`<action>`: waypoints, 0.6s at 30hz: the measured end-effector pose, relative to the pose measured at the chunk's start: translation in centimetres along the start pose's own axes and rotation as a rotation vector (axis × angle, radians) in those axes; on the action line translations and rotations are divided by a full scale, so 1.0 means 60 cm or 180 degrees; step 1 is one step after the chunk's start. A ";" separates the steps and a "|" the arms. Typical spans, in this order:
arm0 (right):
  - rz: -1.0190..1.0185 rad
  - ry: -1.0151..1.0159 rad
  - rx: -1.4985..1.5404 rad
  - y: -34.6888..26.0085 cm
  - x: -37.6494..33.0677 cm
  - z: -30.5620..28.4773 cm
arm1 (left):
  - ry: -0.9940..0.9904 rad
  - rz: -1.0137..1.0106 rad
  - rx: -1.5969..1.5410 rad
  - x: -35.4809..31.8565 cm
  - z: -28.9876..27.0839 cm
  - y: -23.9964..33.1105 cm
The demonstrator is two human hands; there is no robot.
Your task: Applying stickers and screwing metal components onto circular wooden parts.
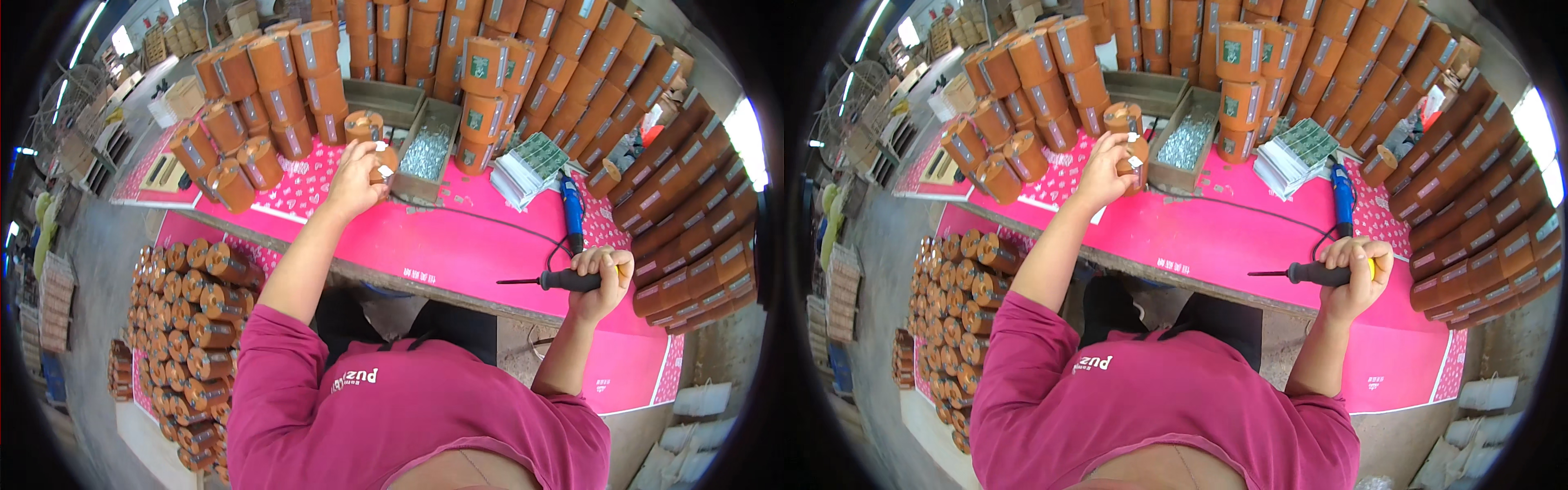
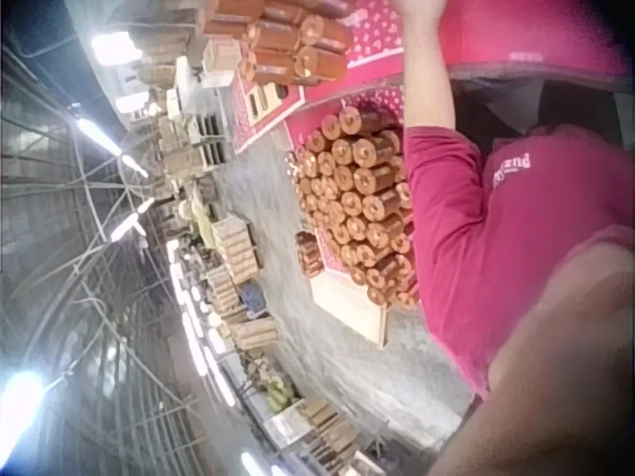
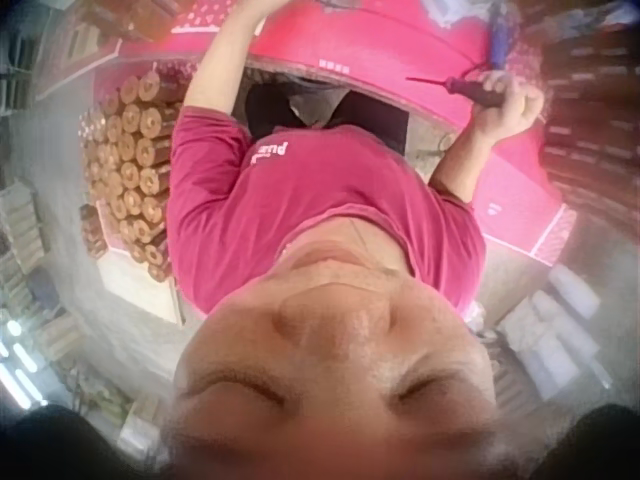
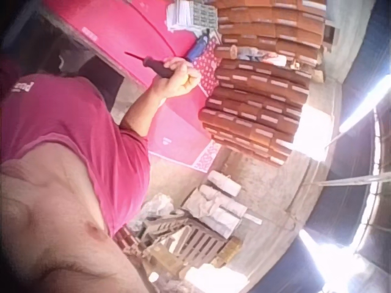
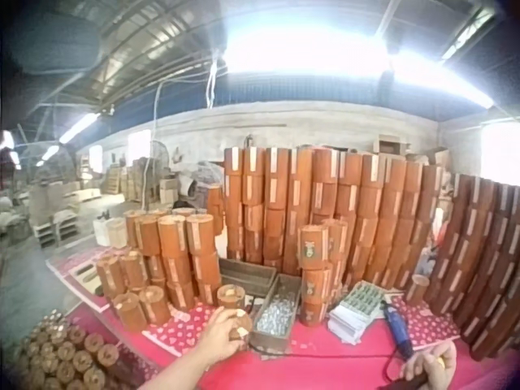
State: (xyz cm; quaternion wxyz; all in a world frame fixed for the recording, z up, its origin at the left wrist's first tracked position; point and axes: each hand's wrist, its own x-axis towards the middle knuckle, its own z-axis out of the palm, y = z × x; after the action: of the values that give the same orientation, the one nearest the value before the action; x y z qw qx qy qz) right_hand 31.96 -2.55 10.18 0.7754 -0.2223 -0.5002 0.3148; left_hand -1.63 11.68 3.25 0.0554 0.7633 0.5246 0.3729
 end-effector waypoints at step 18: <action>0.0303 -0.0302 0.0523 0.037 -0.005 -0.046 | -0.0836 0.0208 -0.0845 -0.153 0.017 0.166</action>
State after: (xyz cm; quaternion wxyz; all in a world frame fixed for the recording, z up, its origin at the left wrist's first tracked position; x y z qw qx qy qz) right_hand 33.76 -1.28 7.40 0.7507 -0.1664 -0.4977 0.4014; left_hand 4.99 -0.15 2.58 0.2115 0.8081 0.4339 0.3375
